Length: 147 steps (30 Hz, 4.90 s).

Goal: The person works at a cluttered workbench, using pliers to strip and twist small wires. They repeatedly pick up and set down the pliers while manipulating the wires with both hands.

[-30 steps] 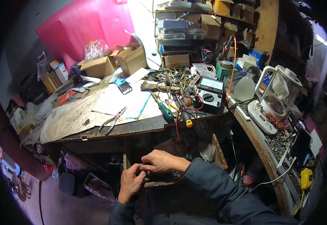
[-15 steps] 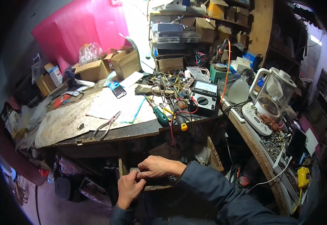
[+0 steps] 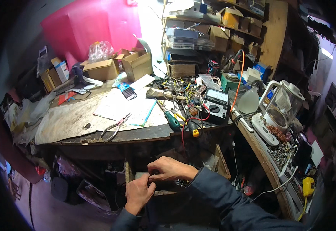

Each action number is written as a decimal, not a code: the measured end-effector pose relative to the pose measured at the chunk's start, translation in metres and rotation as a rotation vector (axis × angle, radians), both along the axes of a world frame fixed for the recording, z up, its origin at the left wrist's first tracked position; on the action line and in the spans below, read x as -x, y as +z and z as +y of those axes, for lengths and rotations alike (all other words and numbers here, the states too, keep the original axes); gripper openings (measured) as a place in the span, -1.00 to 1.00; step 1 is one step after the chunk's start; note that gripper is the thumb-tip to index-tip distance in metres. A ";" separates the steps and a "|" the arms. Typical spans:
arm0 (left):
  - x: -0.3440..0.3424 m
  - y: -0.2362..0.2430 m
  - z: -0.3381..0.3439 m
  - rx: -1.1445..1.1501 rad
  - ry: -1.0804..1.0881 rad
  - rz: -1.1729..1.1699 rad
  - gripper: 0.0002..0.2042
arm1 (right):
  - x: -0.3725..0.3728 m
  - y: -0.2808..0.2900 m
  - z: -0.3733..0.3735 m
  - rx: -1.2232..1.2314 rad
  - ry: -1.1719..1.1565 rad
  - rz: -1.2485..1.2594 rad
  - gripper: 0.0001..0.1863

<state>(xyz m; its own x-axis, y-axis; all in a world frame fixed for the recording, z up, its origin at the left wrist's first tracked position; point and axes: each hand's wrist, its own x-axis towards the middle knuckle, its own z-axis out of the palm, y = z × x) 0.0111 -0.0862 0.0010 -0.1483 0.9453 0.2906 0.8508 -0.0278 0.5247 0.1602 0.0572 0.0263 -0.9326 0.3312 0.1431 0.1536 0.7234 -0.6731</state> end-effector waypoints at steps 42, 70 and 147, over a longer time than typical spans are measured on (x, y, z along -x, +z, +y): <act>0.006 -0.002 0.000 -0.047 0.055 -0.090 -0.79 | -0.053 0.131 0.228 -0.579 -1.136 -0.326 -0.66; 0.016 -0.008 0.002 -0.440 -0.007 -0.371 -0.89 | 0.011 0.025 0.004 0.183 0.009 0.087 -0.83; 0.030 -0.008 0.008 0.106 -0.182 -0.839 -0.83 | 0.001 -0.005 0.018 -0.080 0.021 0.275 -0.85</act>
